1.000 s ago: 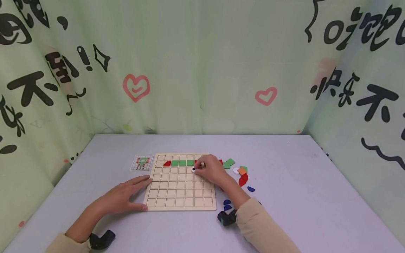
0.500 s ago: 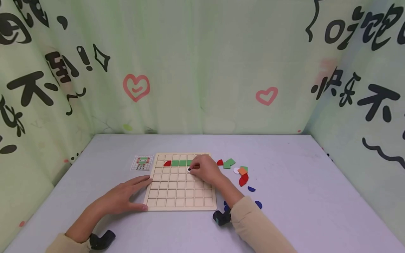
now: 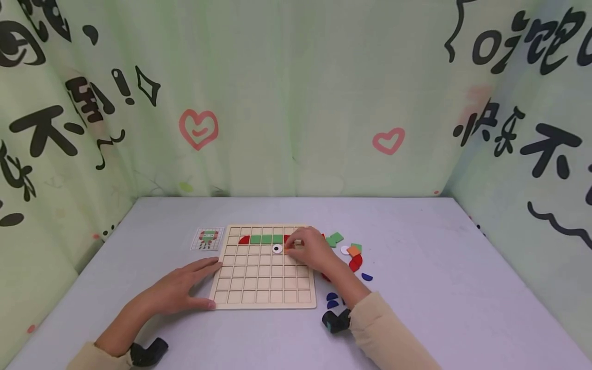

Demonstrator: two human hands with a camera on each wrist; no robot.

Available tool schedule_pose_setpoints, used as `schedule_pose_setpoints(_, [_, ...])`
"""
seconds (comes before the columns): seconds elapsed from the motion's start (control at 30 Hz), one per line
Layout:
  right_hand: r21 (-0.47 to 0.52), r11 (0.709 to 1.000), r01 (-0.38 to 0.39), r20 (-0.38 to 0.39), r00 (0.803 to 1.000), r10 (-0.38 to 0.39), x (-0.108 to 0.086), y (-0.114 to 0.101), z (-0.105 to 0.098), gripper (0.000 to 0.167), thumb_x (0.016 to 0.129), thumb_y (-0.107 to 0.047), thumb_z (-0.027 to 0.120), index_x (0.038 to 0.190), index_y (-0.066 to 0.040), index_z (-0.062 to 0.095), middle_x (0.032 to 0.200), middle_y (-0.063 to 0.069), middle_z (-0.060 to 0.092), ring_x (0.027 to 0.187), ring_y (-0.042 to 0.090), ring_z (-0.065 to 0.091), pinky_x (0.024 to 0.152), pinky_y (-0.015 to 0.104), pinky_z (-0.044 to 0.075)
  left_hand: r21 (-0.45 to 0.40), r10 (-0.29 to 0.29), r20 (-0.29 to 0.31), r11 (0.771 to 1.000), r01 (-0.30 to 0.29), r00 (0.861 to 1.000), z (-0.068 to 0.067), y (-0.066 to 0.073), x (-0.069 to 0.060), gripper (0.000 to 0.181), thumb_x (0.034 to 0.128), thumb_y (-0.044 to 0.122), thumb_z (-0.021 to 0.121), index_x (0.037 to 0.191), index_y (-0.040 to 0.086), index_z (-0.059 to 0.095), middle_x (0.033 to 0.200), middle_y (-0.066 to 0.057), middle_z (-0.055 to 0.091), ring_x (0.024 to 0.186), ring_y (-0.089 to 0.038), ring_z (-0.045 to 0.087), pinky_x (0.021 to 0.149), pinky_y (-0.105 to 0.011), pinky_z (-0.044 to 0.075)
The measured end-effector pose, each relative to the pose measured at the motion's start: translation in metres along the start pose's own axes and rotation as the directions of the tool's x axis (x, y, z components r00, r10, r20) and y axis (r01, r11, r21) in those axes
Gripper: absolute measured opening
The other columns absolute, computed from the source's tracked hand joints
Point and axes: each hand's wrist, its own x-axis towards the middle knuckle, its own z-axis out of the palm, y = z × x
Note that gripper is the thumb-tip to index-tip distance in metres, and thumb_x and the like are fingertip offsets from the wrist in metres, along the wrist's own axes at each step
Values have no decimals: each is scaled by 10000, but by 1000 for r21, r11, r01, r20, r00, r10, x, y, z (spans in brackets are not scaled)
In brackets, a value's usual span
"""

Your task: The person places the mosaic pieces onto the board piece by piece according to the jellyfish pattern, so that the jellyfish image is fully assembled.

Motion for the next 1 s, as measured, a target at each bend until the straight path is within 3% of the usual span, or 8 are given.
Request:
schedule_pose_setpoints(0.23, [-39,998,-52,-20,998,51,-13,10,-13,107,836,-175,746,943,-181,753,1020,-19,697,849,167,529,707,272,461,-2,1,0,1000,-1,1000,0,1,-1,883,761,567,738,1473,156,416,1545,-86,367,1409,-339,375,1067,-574,385])
schedule_pose_setpoints(0.53, [-77,996,-53,-52,997,49,-27,26,-29,117,832,-145,745,948,-150,748,1016,-4,701,858,175,519,756,313,461,6,7,1,1000,-7,1000,-1,0,0,885,762,576,732,1471,149,419,1544,-89,369,1407,-336,380,1065,-566,392])
schedule_pose_setpoints(0.83, [-106,984,-146,-93,986,136,-43,40,-44,150,824,-156,757,974,-149,750,1079,35,696,914,206,549,750,296,498,0,7,2,1000,-7,1000,-1,1,-1,881,765,574,730,1471,149,419,1544,-92,368,1407,-337,379,1070,-563,388])
schedule_pose_setpoints(1.0, [-125,981,-152,-104,985,139,-53,50,-53,175,823,-148,757,997,-144,744,1044,56,683,857,205,531,654,264,476,0,6,-2,1000,-6,1000,0,0,0,881,764,580,728,1470,152,421,1542,-90,370,1406,-333,381,1072,-557,390])
